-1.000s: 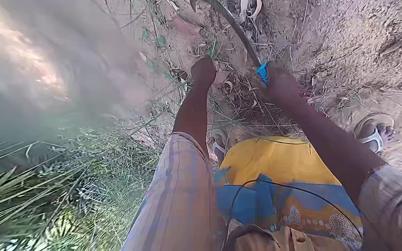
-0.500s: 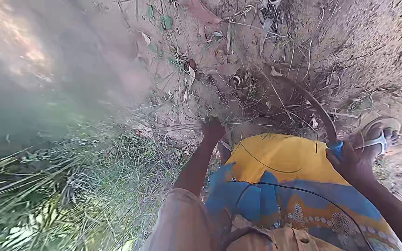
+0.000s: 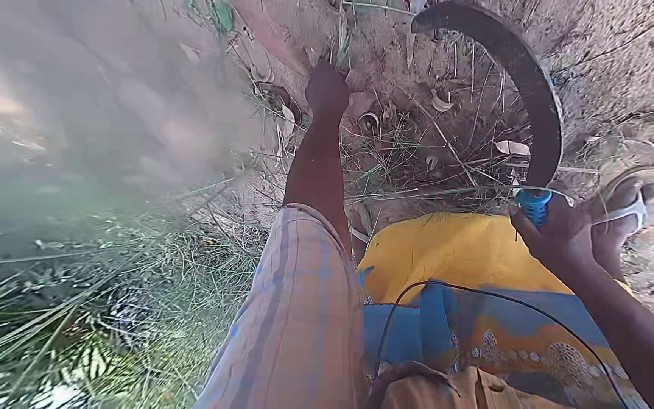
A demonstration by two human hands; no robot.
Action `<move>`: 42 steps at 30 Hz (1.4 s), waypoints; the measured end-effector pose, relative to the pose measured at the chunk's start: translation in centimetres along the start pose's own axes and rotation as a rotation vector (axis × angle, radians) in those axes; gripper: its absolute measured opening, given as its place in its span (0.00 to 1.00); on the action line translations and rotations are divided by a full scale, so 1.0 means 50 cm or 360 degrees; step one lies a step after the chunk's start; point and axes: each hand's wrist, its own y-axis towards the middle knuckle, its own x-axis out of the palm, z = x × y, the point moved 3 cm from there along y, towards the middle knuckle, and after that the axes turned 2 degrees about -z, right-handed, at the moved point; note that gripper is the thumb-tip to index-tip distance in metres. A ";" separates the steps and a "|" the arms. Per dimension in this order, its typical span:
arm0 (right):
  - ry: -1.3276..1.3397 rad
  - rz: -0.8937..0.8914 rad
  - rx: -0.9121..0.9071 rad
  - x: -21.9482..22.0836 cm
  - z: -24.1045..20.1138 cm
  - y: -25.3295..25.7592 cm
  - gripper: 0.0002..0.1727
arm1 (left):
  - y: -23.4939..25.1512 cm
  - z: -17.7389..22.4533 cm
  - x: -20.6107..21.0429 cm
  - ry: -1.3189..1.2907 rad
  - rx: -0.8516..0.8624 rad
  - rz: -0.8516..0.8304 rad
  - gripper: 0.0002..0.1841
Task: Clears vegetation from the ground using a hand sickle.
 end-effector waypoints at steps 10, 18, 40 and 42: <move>-0.0285 -0.0588 -0.0025 0.095 -0.164 0.286 0.29 | -0.103 -0.039 0.006 -0.0169 0.0171 -0.0072 0.21; -0.0396 -0.0593 0.0293 0.028 0.180 -0.151 0.21 | -0.341 -0.122 0.250 0.0395 0.0527 -0.1087 0.20; -0.0252 -0.0303 -0.0016 0.025 0.011 0.071 0.29 | -0.036 -0.348 -0.045 0.0031 -0.0340 -0.0186 0.24; -0.0124 -0.0310 -0.0347 0.082 -0.152 0.176 0.27 | -0.056 -0.368 -0.044 -0.0151 -0.0302 -0.0055 0.25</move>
